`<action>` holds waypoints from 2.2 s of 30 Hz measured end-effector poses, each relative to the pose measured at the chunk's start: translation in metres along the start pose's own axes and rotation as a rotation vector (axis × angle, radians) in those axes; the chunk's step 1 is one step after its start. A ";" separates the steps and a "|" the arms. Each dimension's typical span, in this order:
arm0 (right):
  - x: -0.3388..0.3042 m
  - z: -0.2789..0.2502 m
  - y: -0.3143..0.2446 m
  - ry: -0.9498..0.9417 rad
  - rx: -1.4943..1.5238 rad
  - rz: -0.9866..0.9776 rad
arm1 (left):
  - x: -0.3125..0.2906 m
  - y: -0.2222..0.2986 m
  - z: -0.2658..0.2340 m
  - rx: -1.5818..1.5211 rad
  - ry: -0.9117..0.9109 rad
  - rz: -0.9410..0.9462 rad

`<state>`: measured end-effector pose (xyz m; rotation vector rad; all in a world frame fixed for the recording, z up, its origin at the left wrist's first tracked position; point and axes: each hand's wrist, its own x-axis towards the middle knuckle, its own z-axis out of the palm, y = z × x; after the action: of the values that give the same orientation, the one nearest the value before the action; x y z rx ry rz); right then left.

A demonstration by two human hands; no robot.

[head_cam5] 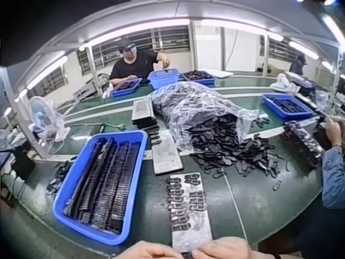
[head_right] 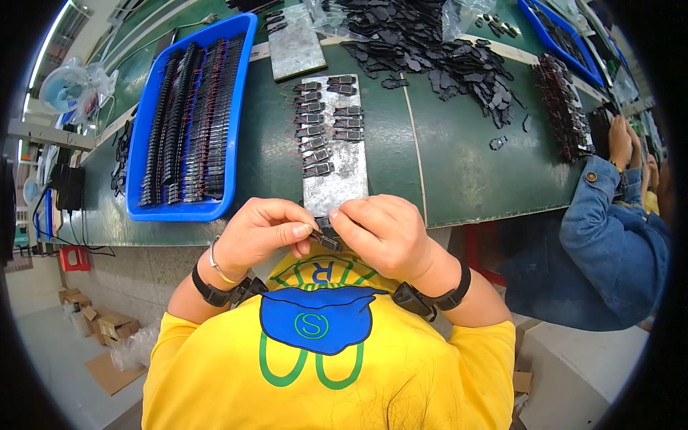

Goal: The person assembles electronic components by hand, picking up a small black housing and a speaker unit, fitting them together, and placing the assembled unit onto a metal plate. This process is repeated, with the person occasionally reaching into a blue tray to retrieve more parts.

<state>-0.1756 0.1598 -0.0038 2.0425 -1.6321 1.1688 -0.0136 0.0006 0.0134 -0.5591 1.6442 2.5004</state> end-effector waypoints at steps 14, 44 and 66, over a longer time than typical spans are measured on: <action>0.005 -0.002 -0.001 -0.098 0.252 0.255 | -0.002 -0.004 -0.006 0.355 -0.017 0.217; -0.046 -0.063 0.057 0.063 -0.311 0.619 | -0.010 -0.005 -0.010 0.225 0.030 0.175; -0.049 -0.071 0.066 0.122 -0.513 0.809 | -0.013 -0.005 -0.009 0.210 0.087 0.158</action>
<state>-0.2665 0.2179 -0.0117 0.9883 -2.4572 0.8911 0.0022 -0.0039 0.0110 -0.5399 2.0270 2.3944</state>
